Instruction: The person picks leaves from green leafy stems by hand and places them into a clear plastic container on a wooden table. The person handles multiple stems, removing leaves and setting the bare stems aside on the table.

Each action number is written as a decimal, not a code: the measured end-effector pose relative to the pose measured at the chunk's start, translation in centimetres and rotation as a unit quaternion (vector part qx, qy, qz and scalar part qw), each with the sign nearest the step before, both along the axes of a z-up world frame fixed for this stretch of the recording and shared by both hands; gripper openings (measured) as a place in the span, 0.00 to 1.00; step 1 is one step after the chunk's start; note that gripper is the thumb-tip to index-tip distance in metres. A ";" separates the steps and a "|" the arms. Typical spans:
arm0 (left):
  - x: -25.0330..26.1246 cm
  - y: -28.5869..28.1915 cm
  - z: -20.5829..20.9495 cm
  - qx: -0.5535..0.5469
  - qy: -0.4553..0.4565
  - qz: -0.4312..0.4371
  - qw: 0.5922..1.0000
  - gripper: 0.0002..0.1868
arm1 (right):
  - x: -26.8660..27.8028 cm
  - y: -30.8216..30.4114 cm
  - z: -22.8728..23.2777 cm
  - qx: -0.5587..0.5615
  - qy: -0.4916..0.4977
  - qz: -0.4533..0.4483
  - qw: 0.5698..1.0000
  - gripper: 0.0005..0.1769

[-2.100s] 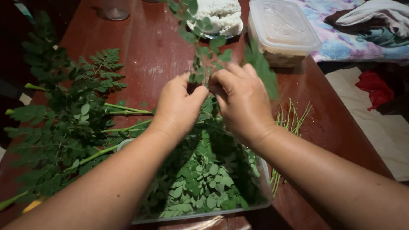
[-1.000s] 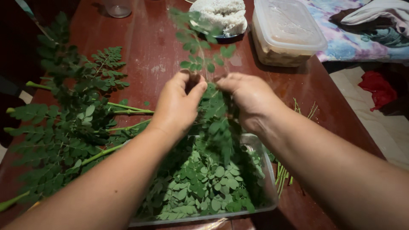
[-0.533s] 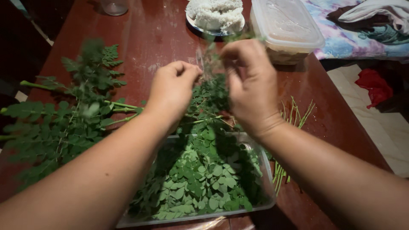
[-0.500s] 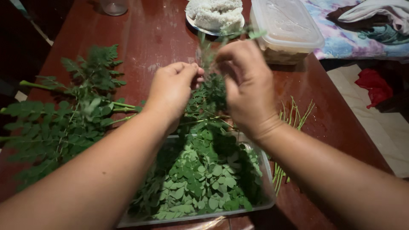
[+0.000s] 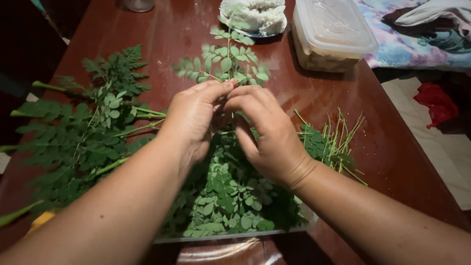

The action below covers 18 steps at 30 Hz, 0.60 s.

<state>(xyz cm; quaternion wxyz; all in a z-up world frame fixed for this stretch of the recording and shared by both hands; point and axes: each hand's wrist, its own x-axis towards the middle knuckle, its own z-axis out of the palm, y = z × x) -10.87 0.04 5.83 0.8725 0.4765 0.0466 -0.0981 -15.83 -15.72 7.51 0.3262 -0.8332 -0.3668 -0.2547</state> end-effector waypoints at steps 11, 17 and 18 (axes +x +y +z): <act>-3.8 0.7 -0.1 0.044 0.001 0.003 0.999 0.05 | -0.8 0.6 -0.1 0.024 -0.025 -0.121 0.992 0.09; -5.8 0.7 -0.6 0.026 0.023 0.029 0.999 0.03 | -1.9 0.9 0.0 0.021 0.004 -0.135 0.991 0.05; -6.0 0.6 -0.7 0.016 0.032 0.038 0.999 0.03 | -2.1 1.0 0.0 0.024 0.008 -0.135 0.991 0.04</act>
